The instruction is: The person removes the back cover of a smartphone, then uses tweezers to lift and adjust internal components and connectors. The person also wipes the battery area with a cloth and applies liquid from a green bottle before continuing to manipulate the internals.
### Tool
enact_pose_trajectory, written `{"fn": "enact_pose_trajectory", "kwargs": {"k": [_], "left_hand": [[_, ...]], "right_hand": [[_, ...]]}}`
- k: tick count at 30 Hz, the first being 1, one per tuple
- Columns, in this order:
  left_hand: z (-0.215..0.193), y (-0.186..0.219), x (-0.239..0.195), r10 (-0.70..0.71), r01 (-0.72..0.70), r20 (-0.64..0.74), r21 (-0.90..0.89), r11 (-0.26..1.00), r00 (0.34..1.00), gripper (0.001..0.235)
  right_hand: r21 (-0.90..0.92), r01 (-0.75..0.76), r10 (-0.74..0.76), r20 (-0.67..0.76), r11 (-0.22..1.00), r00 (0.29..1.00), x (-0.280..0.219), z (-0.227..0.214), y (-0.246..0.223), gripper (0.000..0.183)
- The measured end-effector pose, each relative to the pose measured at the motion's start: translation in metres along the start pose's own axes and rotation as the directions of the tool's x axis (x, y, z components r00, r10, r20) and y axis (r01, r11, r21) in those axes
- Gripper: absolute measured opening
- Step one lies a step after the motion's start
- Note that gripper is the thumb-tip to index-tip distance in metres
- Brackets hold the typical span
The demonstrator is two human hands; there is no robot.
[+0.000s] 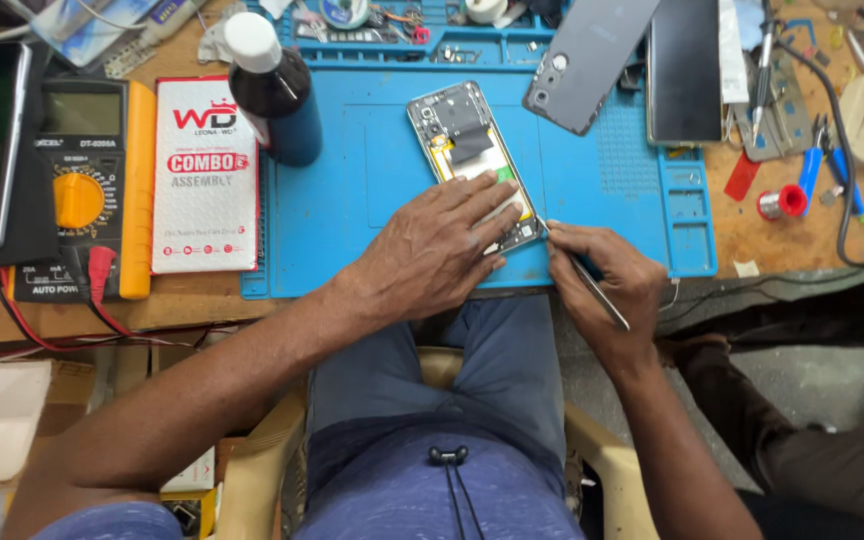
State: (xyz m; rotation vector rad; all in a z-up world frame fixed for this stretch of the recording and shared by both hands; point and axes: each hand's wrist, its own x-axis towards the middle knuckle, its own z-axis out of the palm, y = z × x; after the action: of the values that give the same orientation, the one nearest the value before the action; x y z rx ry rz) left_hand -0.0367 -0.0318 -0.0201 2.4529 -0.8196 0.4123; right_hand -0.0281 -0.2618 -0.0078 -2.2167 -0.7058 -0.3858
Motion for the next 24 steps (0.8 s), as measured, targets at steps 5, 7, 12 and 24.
{"fn": "enact_pose_trajectory", "kwargs": {"k": [5, 7, 12, 24], "left_hand": [[-0.006, -0.006, 0.005, 0.012, -0.012, -0.023, 0.011, 1.0, 1.0, 0.053], [-0.002, -0.002, 0.001, 0.028, -0.028, -0.022, -0.002, 1.0, 0.999, 0.052], [-0.004, -0.007, 0.004, 0.024, -0.024, -0.035, 0.006, 1.0, 0.999, 0.052], [0.0, -0.004, 0.001, 0.023, -0.023, -0.013, 0.017, 1.0, 1.0, 0.052]], "right_hand": [[-0.016, 0.013, -0.013, -0.017, 1.0, 1.0, 0.01, 0.002, 0.003, 0.016], [0.008, -0.015, 0.015, 0.008, 1.0, 1.0, 0.004, 0.002, 0.004, 0.016], [0.003, 0.002, -0.002, -0.018, 1.0, 1.0, 0.007, 0.005, 0.006, 0.019], [-0.049, 0.033, -0.034, -0.02, 0.998, 0.999, 0.002, 0.007, 0.002, 0.016]]}}
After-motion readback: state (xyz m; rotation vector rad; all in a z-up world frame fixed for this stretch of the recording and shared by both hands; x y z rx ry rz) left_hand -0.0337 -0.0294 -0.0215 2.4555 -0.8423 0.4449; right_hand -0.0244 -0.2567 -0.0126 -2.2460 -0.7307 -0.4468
